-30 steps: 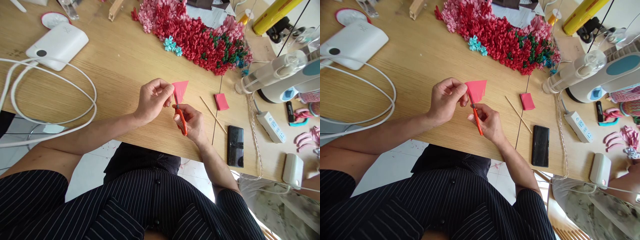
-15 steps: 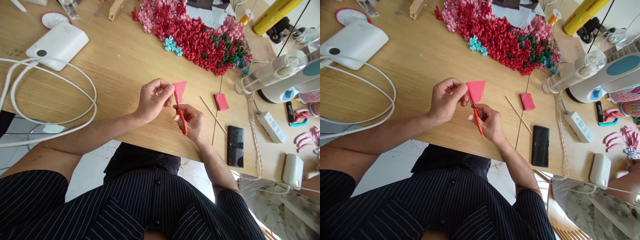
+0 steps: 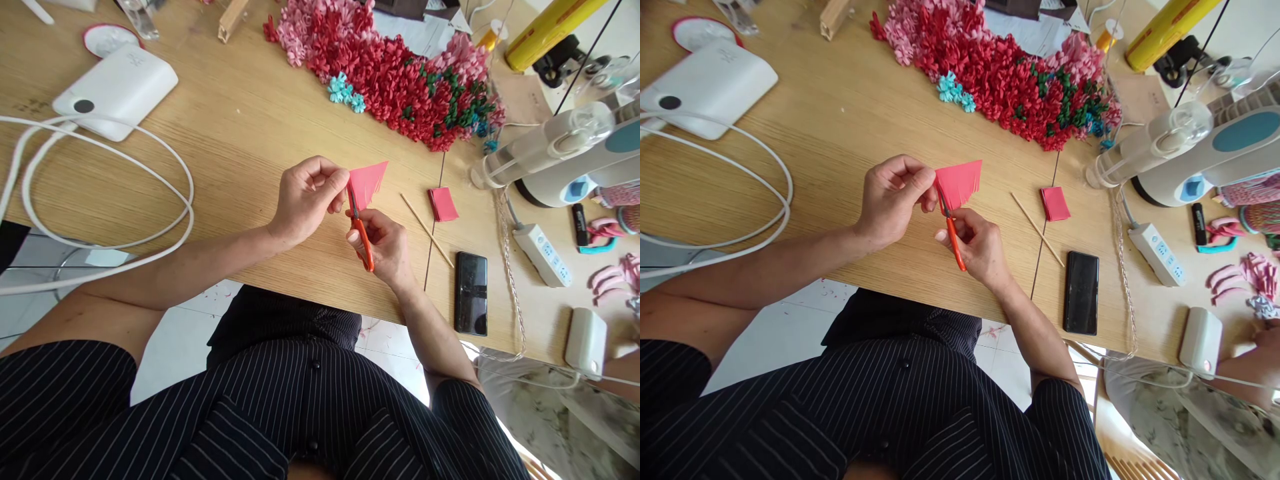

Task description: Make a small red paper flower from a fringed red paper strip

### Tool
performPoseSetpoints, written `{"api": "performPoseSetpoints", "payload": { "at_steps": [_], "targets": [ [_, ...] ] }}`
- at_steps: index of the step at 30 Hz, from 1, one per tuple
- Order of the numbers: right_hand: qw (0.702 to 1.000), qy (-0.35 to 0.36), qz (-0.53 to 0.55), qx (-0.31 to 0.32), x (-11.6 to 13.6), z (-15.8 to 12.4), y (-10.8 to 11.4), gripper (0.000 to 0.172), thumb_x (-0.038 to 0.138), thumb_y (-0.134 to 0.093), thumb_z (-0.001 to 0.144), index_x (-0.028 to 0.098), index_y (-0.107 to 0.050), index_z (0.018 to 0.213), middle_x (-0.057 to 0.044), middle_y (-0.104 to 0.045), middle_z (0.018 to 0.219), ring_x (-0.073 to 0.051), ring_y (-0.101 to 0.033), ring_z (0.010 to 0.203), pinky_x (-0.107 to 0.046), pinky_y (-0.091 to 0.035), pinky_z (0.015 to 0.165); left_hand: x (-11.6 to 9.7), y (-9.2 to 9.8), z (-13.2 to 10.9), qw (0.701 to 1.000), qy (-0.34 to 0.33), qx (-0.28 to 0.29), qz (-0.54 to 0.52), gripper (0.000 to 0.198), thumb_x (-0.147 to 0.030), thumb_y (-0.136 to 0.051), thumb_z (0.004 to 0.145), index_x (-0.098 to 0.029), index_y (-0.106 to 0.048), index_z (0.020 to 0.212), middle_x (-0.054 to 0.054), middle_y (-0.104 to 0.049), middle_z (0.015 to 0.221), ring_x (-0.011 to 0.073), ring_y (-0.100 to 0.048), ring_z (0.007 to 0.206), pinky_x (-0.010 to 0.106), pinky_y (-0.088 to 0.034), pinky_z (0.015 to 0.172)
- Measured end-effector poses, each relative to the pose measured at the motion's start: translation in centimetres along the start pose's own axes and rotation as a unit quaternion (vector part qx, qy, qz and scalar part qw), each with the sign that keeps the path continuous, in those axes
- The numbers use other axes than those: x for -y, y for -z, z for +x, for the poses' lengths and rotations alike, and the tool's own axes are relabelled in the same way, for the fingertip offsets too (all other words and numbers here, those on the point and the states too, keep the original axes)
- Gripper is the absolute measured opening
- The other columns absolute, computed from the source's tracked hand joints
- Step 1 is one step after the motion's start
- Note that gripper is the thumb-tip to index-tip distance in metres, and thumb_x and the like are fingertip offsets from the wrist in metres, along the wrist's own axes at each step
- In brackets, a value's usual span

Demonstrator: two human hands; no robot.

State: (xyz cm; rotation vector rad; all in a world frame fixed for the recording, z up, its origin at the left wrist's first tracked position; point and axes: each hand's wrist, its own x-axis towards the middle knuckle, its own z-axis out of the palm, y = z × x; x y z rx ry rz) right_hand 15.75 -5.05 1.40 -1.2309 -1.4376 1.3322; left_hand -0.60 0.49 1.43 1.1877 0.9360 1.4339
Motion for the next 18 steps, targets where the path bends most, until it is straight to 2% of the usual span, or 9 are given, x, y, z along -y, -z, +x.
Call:
{"api": "performPoseSetpoints", "payload": {
  "at_steps": [12,18],
  "targets": [
    [1.0,0.005,-0.004,-0.005,0.06,0.08,0.05,0.064,0.069,-0.089,0.069,0.02,-0.068,0.104,0.009,-0.049,0.067,-0.006,-0.039,0.054,-0.025,-0.031,0.05,-0.34,-0.14,-0.13,1.0,0.005,0.006,-0.011,0.035,-0.038,-0.078,0.093,-0.019,-0.058,0.071,-0.006,-0.06,0.055,0.0042,-0.053,0.046,0.017,-0.045,0.047],
    [1.0,0.006,0.001,-0.001,0.02,0.01,0.05,0.064,0.068,-0.089,0.07,0.019,-0.069,0.106,0.01,-0.046,0.064,-0.005,-0.035,0.052,-0.025,-0.025,0.046,-0.2,-0.09,-0.05,1.0,0.0,0.007,-0.017,0.035,-0.039,-0.078,0.092,-0.019,-0.059,0.07,-0.005,-0.061,0.055,0.0043,-0.054,0.046,0.016,-0.045,0.046]
  ]
}}
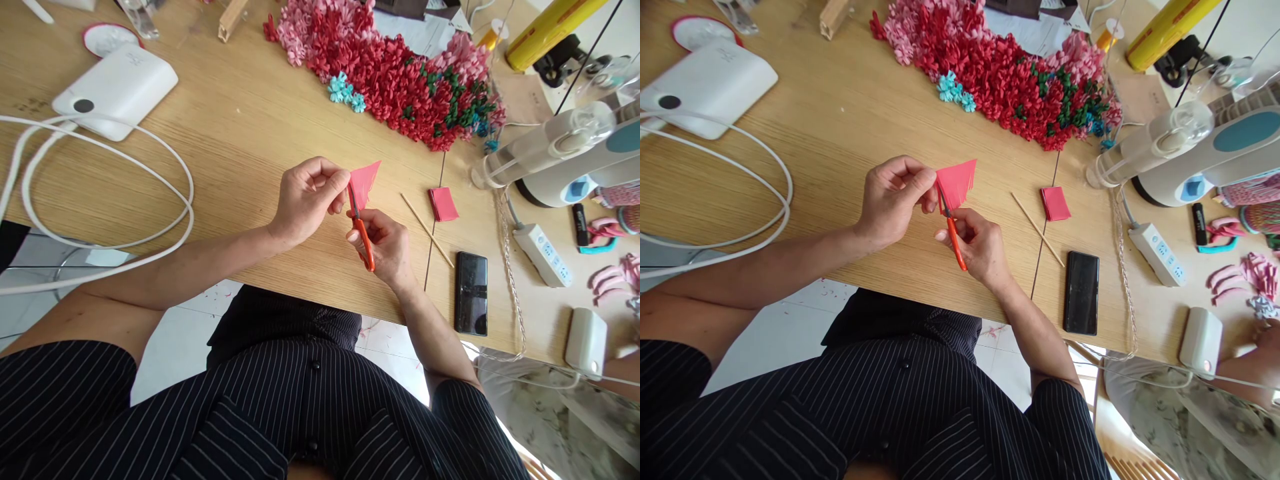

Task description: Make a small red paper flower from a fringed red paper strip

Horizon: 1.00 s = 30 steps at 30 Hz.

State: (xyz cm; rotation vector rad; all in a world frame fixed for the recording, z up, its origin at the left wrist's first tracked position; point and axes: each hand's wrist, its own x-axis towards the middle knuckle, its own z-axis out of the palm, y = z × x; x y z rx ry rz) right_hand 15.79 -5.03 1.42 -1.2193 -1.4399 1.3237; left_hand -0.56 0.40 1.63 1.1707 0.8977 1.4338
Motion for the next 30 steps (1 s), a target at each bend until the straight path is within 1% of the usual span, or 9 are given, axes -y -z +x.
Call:
{"api": "performPoseSetpoints", "payload": {
  "at_steps": [7,11,17,25,30],
  "targets": [
    [1.0,-0.003,-0.001,-0.001,0.04,0.09,-0.05,0.065,0.072,-0.088,0.069,0.02,-0.068,0.105,0.009,-0.047,0.065,-0.006,-0.037,0.054,-0.025,-0.029,0.049,0.13,-0.02,-0.06,1.0,0.0,0.003,0.001,0.034,-0.039,-0.08,0.091,-0.021,-0.06,0.07,-0.006,-0.061,0.055,0.0042,-0.053,0.045,0.017,-0.046,0.046],
    [1.0,0.003,-0.005,-0.005,0.07,0.05,-0.08,0.063,0.071,-0.087,0.07,0.02,-0.069,0.103,0.009,-0.046,0.065,-0.006,-0.036,0.054,-0.025,-0.029,0.049,0.15,0.02,-0.14,1.0,-0.003,0.004,0.009,0.032,-0.037,-0.078,0.093,-0.021,-0.061,0.071,-0.005,-0.061,0.056,0.0046,-0.054,0.046,0.017,-0.047,0.047],
    [1.0,0.001,0.0,-0.009,0.09,0.02,-0.04,0.063,0.069,-0.089,0.069,0.02,-0.069,0.103,0.01,-0.044,0.063,-0.006,-0.035,0.053,-0.025,-0.027,0.048,0.2,0.12,-0.09,1.0,-0.017,0.007,0.017,0.035,-0.042,-0.08,0.091,-0.021,-0.062,0.07,-0.006,-0.061,0.055,0.005,-0.054,0.045,0.017,-0.047,0.046],
    [1.0,0.003,0.012,-0.005,0.0,-0.01,-0.01,0.061,0.064,-0.091,0.071,0.019,-0.069,0.105,0.01,-0.046,0.063,-0.006,-0.037,0.051,-0.026,-0.028,0.048,0.16,0.05,-0.08,1.0,-0.004,0.002,0.009,0.031,-0.034,-0.08,0.091,-0.021,-0.062,0.07,-0.006,-0.061,0.055,0.004,-0.054,0.044,0.016,-0.046,0.046],
    [1.0,0.002,0.007,-0.005,-0.01,-0.03,-0.03,0.061,0.066,-0.09,0.071,0.019,-0.069,0.104,0.01,-0.046,0.065,-0.006,-0.037,0.052,-0.026,-0.028,0.048,0.44,0.16,-0.06,1.0,-0.019,0.007,0.012,0.033,-0.04,-0.08,0.091,-0.021,-0.063,0.069,-0.006,-0.062,0.055,0.0046,-0.054,0.045,0.017,-0.047,0.046]
  ]
}}
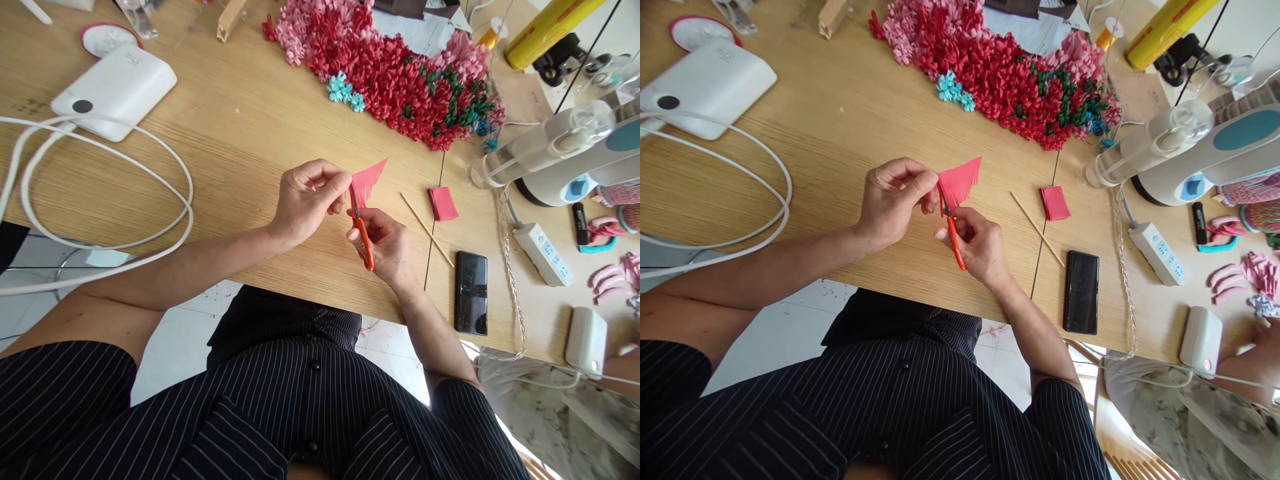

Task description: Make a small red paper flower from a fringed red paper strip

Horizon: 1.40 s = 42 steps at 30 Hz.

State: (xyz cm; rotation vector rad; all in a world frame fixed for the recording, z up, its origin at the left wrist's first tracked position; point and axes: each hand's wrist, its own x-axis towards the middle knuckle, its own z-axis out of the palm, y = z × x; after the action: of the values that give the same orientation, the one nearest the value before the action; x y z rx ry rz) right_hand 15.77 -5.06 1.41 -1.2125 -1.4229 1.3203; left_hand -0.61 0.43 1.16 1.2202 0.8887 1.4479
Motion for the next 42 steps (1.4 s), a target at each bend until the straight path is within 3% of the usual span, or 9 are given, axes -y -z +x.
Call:
{"api": "performPoseSetpoints", "payload": {
  "at_steps": [6,13,22,28,32,36,42],
  "targets": [
    [0.999,-0.005,-0.038,-0.01,0.3,0.0,0.0,0.063,0.073,-0.086,0.071,0.021,-0.068,0.102,0.01,-0.046,0.063,-0.006,-0.036,0.053,-0.026,-0.028,0.049,0.1,0.1,0.0,0.999,-0.025,0.01,-0.022,0.029,-0.034,-0.08,0.09,-0.021,-0.066,0.069,-0.006,-0.062,0.054,0.0046,-0.055,0.045,0.017,-0.047,0.047],
    [0.999,-0.015,-0.042,-0.027,0.5,-0.1,-0.1,0.062,0.072,-0.089,0.067,0.021,-0.067,0.095,0.011,-0.043,0.06,-0.006,-0.032,0.053,-0.027,-0.024,0.049,-0.1,0.0,0.0,1.0,0.002,0.004,-0.023,0.024,-0.019,-0.076,0.089,-0.02,-0.066,0.067,-0.007,-0.062,0.054,0.0037,-0.053,0.046,0.017,-0.045,0.048],
    [0.998,-0.047,0.02,0.037,0.6,0.0,0.2,0.06,0.067,-0.09,0.07,0.019,-0.069,0.101,0.008,-0.054,0.068,-0.005,-0.041,0.053,-0.026,-0.029,0.049,-0.9,0.2,1.0,0.987,0.137,-0.004,-0.089,0.025,-0.017,-0.071,0.09,-0.018,-0.063,0.066,-0.005,-0.06,0.055,0.0045,-0.052,0.047,0.017,-0.042,0.048],
    [0.998,-0.05,-0.008,0.031,0.1,0.3,0.4,0.068,0.059,-0.095,0.065,0.017,-0.069,0.111,0.005,-0.063,0.072,-0.007,-0.051,0.062,-0.027,-0.04,0.058,-0.5,0.7,2.4,0.979,0.162,-0.038,-0.114,0.026,-0.018,-0.071,0.092,-0.018,-0.061,0.068,-0.005,-0.06,0.056,0.0045,-0.054,0.049,0.016,-0.04,0.049],
    [0.999,-0.037,-0.026,0.023,-0.2,0.6,0.5,0.067,0.057,-0.093,0.068,0.017,-0.068,0.116,0.002,-0.068,0.079,-0.011,-0.059,0.07,-0.029,-0.047,0.067,0.2,1.3,3.5,0.978,0.147,-0.049,-0.142,0.024,-0.016,-0.07,0.095,-0.017,-0.06,0.073,-0.004,-0.064,0.064,0.0052,-0.059,0.057,0.017,-0.045,0.057],
    [1.0,-0.01,-0.023,-0.001,-0.4,1.0,0.7,0.067,0.058,-0.091,0.072,0.019,-0.065,0.12,0.002,-0.068,0.081,-0.012,-0.06,0.071,-0.03,-0.049,0.067,0.6,1.7,4.4,0.971,0.153,-0.055,-0.173,0.029,-0.016,-0.071,0.097,-0.018,-0.051,0.075,-0.005,-0.063,0.072,0.0065,-0.065,0.068,0.021,-0.053,0.073],
    [0.992,0.036,-0.088,-0.084,-1.5,2.3,1.7,0.066,0.064,-0.082,0.077,0.022,-0.06,0.122,0.004,-0.066,0.076,-0.012,-0.059,0.065,-0.03,-0.049,0.063,1.0,1.6,4.8,0.957,0.207,-0.053,-0.196,0.025,-0.016,-0.054,0.106,-0.021,-0.045,0.083,-0.002,-0.066,0.077,0.012,-0.075,0.086,0.028,-0.059,0.09]
  ]
}}
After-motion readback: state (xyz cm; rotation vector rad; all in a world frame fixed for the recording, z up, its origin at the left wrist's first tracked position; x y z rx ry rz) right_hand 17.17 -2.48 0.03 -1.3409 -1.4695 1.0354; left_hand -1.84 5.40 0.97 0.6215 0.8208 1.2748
